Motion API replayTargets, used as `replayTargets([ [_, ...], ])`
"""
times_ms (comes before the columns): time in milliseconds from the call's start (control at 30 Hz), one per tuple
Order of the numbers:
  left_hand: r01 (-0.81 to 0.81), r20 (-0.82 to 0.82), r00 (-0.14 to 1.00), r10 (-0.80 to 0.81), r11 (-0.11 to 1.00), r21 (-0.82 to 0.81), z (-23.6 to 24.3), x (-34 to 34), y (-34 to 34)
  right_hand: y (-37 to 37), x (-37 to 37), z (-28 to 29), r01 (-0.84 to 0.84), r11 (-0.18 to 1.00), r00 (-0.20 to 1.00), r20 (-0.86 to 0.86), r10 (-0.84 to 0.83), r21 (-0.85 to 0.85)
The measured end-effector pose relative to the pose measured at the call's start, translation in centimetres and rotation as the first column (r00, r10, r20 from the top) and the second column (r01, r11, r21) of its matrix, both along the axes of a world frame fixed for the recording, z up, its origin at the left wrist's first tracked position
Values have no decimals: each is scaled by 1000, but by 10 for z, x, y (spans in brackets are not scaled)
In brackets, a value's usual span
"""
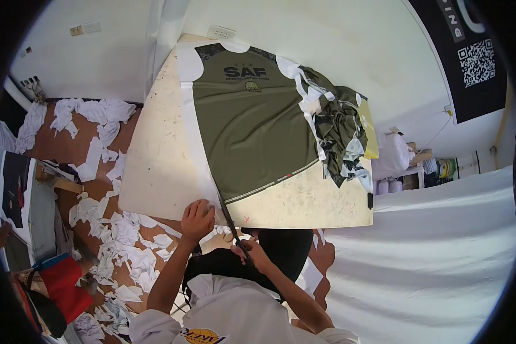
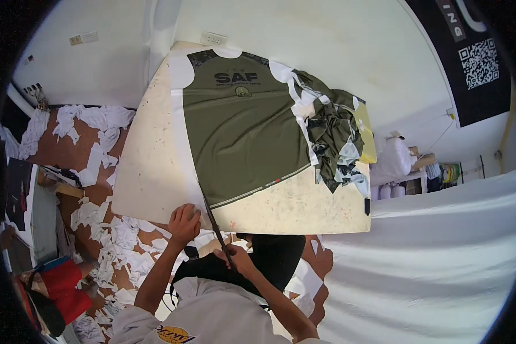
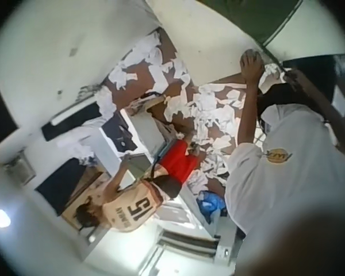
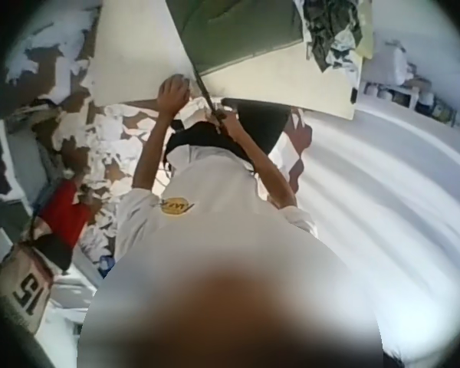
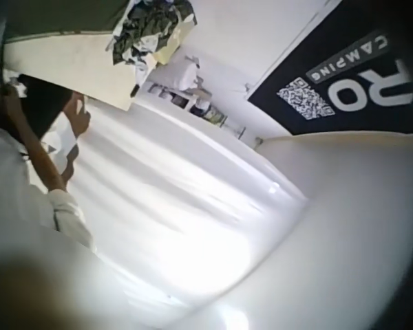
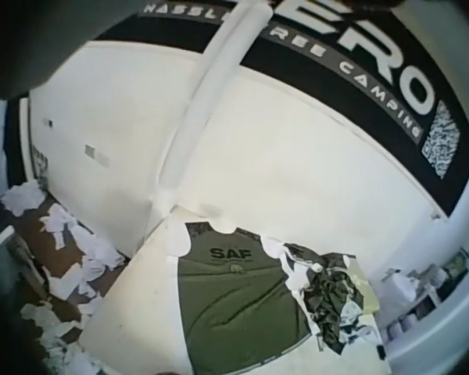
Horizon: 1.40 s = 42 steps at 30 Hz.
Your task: Cutting out garment patterns from fabric using scissors on a work table.
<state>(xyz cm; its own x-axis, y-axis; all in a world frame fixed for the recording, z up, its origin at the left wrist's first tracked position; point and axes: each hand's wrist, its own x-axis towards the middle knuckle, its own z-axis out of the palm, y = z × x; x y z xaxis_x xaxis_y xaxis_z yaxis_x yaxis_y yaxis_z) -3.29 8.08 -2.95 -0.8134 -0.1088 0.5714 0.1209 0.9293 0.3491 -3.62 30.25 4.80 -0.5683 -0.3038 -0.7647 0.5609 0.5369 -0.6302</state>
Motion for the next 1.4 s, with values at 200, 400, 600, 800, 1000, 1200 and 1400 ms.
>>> replayTargets([
  [200,9,-1,1000,-9,1000,10,0,0,-1,-12,-9,5,10,1000,1000,26,-10,-11],
  [400,62,-36,998,-60,996,58,1,1,-3,-37,-21,9,86,994,996,-5,-87,-67],
  [600,114,-8,993,-114,988,103,7,5,-2,-47,-30,6,-10,999,997,-72,13,43],
  [800,157,26,986,-164,971,183,9,16,0,-62,-37,0,61,995,997,-36,-64,-75],
  [1000,118,69,988,-137,966,229,12,24,5,-66,-46,-3,53,995,998,-39,-56,-82],
  [1200,110,113,983,-143,960,257,17,31,8,-85,-64,-4,134,977,991,7,-135,-163],
  [1400,122,135,979,-155,966,228,23,32,7,-102,-83,15,97,988,995,-26,-100,-119],
])
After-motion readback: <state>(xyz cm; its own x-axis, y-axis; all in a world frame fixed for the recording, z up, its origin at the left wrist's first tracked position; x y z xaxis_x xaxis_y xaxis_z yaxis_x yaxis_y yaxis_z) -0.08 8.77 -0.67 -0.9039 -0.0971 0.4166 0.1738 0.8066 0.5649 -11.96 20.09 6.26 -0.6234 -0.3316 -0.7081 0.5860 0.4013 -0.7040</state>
